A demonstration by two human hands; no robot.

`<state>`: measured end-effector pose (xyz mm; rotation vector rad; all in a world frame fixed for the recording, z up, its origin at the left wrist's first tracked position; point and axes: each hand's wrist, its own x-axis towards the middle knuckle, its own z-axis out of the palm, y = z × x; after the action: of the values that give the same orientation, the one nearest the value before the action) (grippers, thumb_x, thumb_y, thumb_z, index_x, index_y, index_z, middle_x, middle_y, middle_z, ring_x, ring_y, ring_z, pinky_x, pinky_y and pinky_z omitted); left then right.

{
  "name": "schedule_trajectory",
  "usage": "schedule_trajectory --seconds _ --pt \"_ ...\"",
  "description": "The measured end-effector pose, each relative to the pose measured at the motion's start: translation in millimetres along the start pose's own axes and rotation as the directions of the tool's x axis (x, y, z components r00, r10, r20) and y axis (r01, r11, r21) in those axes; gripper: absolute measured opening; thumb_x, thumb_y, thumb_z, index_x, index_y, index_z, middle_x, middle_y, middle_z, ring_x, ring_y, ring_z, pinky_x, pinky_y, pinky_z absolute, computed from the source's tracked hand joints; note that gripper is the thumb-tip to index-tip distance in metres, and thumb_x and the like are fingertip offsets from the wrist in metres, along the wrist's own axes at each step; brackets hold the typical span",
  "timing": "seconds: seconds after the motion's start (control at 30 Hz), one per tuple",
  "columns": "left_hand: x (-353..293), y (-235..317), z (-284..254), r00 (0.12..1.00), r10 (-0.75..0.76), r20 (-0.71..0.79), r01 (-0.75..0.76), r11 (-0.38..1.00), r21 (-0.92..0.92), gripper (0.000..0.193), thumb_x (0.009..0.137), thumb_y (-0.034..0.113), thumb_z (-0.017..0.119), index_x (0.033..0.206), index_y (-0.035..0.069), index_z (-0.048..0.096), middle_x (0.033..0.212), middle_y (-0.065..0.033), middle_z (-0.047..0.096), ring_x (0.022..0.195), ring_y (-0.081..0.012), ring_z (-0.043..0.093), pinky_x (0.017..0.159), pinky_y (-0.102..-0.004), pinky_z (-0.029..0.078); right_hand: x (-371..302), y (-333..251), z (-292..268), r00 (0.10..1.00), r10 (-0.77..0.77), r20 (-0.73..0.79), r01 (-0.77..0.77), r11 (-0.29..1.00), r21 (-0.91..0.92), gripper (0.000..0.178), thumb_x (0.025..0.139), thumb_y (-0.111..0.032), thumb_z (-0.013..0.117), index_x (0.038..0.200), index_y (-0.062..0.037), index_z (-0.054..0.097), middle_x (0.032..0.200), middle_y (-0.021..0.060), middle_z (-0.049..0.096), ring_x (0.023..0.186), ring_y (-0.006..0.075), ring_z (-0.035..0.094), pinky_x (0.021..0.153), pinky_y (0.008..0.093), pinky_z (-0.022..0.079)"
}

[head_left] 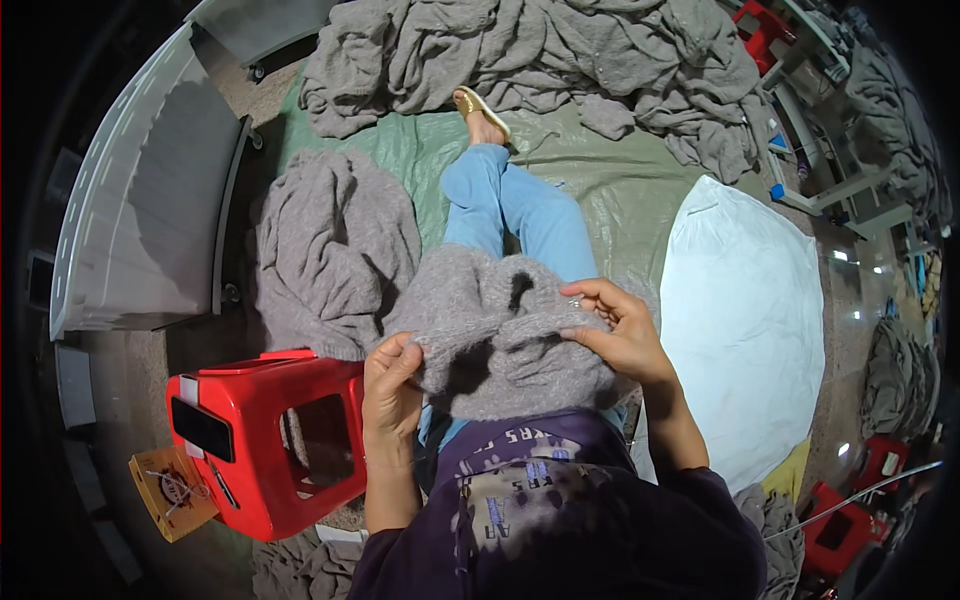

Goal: Inspecting a grey fluffy garment for defects and removing loose threads.

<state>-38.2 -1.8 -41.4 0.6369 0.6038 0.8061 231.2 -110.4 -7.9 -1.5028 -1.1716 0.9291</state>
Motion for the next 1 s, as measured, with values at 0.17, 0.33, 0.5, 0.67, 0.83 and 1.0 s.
schedule_trajectory --seconds 0.17,0.33,0.5,0.67,0.83,1.0 --pt "-4 6 9 0.996 0.056 -0.063 -0.059 0.997 -0.043 0.013 0.089 0.010 0.059 0.095 -0.002 0.062 0.090 -0.0081 0.066 0.080 -0.0135 0.061 0.074 -0.0254 0.047 -1 3 -2 0.998 0.049 -0.033 -0.040 0.968 0.248 0.024 0.079 0.007 0.059 0.100 -0.0022 0.065 0.098 0.0033 0.065 0.092 0.0088 0.058 0.081 0.0239 0.045" --pt "1 1 29 0.981 0.052 -0.189 -0.036 0.996 0.085 0.007 0.086 0.008 0.062 0.088 0.002 0.063 0.075 0.0039 0.060 0.063 -0.0011 0.046 0.059 -0.0170 0.033 -11 -19 3 0.968 -0.125 -0.216 0.095 0.984 -0.148 0.022 0.070 0.008 0.062 0.091 0.0016 0.066 0.091 0.0089 0.066 0.084 0.0158 0.063 0.075 0.0266 0.049" --pt "0 -5 46 0.989 0.089 -0.116 -0.066 0.980 0.190 0.007 0.087 0.009 0.064 0.085 0.002 0.064 0.069 0.0057 0.057 0.054 0.0005 0.042 0.048 -0.0161 0.028 -2 -35 53 0.780 -0.623 0.054 0.605 0.731 -0.315 0.030 0.065 0.006 0.061 0.095 0.0013 0.064 0.094 0.0140 0.065 0.078 0.0262 0.065 0.068 0.0341 0.053" --pt "-5 -6 52 0.987 0.139 -0.078 -0.115 0.959 0.260 0.007 0.087 0.008 0.064 0.087 0.000 0.064 0.069 0.0058 0.056 0.055 0.0014 0.041 0.049 -0.0152 0.029 14 -24 76 0.647 -0.759 0.074 0.725 0.583 -0.367 0.033 0.064 0.007 0.066 0.096 -0.0002 0.063 0.090 0.0134 0.063 0.072 0.0272 0.064 0.059 0.0346 0.051" --pt "-5 -13 50 0.969 0.205 -0.138 -0.168 0.956 0.240 0.008 0.081 -0.003 0.068 0.088 -0.001 0.065 0.077 0.0021 0.060 0.065 -0.0016 0.051 0.057 -0.0153 0.039 20 -18 79 0.703 -0.708 0.060 0.688 0.657 -0.309 0.034 0.062 0.011 0.062 0.095 0.0004 0.063 0.088 0.0128 0.061 0.073 0.0278 0.063 0.060 0.0342 0.051" --pt "-3 -10 45 0.892 0.451 0.038 -0.375 0.691 0.617 0.010 0.078 -0.006 0.069 0.086 -0.002 0.065 0.077 0.0000 0.062 0.068 -0.0050 0.053 0.059 -0.0186 0.042 25 -20 73 0.805 -0.579 0.131 0.593 0.776 -0.215 0.037 0.061 0.011 0.057 0.096 0.0000 0.063 0.087 0.0128 0.061 0.076 0.0284 0.063 0.064 0.0340 0.051"
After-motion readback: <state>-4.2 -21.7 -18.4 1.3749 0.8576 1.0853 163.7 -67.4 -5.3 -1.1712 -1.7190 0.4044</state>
